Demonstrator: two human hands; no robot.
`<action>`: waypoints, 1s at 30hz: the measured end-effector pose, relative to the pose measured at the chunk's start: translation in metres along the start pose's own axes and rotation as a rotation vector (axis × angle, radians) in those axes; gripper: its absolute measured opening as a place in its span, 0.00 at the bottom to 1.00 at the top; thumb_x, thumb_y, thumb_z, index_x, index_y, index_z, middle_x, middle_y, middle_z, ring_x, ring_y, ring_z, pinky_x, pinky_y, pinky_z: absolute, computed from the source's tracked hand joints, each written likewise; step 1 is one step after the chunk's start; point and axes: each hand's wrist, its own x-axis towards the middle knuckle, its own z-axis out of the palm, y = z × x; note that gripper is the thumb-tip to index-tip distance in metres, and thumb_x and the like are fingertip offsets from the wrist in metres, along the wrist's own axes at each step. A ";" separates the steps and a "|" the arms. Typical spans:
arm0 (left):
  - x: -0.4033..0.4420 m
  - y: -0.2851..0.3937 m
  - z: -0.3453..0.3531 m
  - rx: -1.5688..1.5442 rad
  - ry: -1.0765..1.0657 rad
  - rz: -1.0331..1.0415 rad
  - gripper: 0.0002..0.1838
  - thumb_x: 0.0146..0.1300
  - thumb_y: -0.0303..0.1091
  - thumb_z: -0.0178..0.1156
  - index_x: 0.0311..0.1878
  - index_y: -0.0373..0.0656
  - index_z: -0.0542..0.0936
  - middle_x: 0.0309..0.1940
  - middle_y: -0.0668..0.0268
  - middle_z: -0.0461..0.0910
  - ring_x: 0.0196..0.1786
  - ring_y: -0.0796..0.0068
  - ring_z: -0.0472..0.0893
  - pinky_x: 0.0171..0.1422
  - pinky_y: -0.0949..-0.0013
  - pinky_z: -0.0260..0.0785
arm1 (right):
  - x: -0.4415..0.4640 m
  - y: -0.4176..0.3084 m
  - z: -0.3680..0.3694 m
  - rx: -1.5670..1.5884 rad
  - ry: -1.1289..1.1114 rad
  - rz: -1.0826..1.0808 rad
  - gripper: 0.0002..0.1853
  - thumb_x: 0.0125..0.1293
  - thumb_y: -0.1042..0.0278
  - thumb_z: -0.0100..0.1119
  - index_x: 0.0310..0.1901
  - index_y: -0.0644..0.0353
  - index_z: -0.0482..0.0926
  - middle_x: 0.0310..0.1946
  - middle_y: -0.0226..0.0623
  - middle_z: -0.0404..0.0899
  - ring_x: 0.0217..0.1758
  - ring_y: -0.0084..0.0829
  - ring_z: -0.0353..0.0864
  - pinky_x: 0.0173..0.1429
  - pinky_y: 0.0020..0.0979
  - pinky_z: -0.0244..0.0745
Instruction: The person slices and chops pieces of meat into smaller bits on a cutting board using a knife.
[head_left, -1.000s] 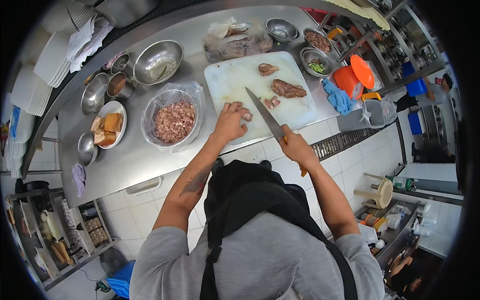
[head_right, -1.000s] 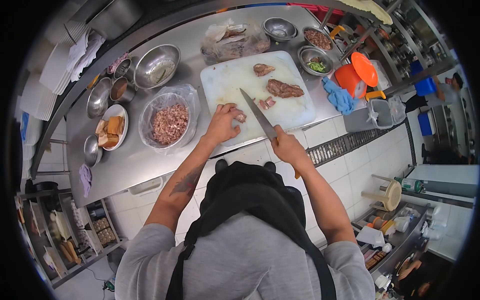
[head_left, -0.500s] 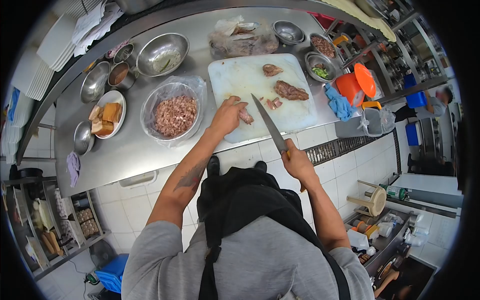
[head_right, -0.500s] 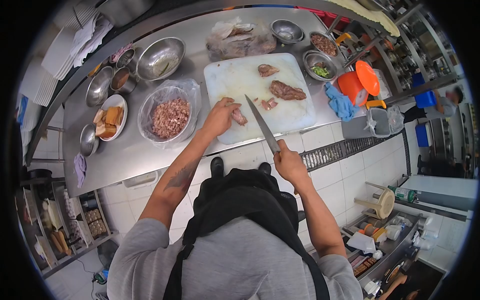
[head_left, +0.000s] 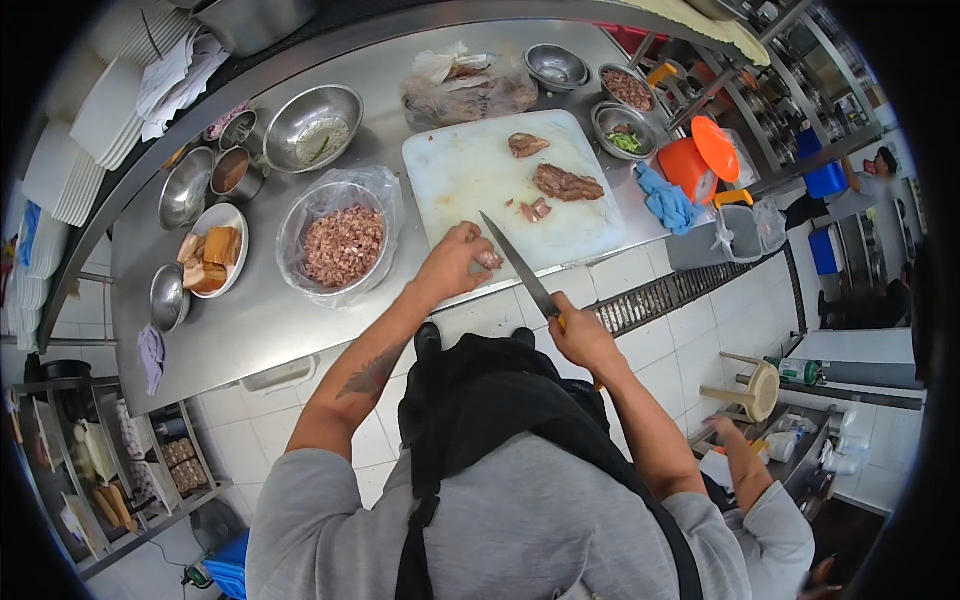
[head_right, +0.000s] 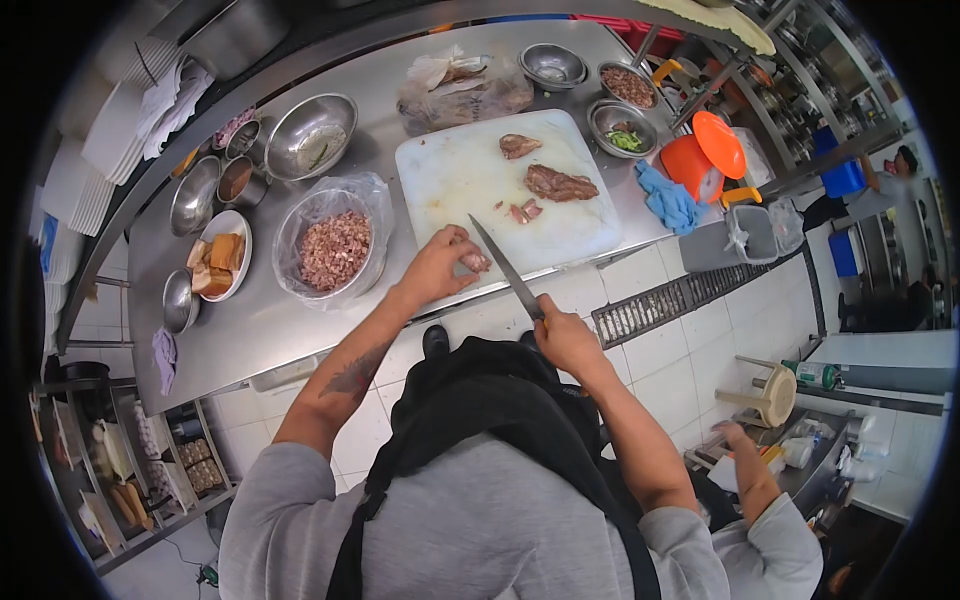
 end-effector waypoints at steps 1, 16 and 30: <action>-0.001 -0.005 0.009 0.020 0.030 0.006 0.21 0.55 0.30 0.78 0.54 0.49 0.88 0.60 0.55 0.78 0.61 0.55 0.82 0.68 0.58 0.76 | 0.000 -0.001 0.003 -0.011 -0.009 -0.034 0.17 0.76 0.64 0.55 0.61 0.59 0.69 0.35 0.64 0.86 0.43 0.67 0.86 0.50 0.64 0.79; 0.001 -0.010 0.013 0.061 0.254 -0.082 0.16 0.57 0.32 0.76 0.50 0.43 0.87 0.54 0.58 0.81 0.59 0.53 0.80 0.64 0.56 0.76 | 0.045 -0.019 0.021 0.002 0.045 -0.129 0.15 0.77 0.65 0.51 0.59 0.63 0.68 0.31 0.71 0.83 0.39 0.74 0.84 0.48 0.69 0.77; 0.008 -0.029 0.009 0.006 0.369 -0.045 0.08 0.58 0.27 0.70 0.41 0.39 0.84 0.42 0.59 0.82 0.49 0.53 0.83 0.56 0.55 0.79 | 0.018 -0.032 -0.005 -0.308 0.075 -0.160 0.16 0.73 0.71 0.49 0.57 0.69 0.71 0.26 0.64 0.84 0.34 0.66 0.87 0.42 0.63 0.82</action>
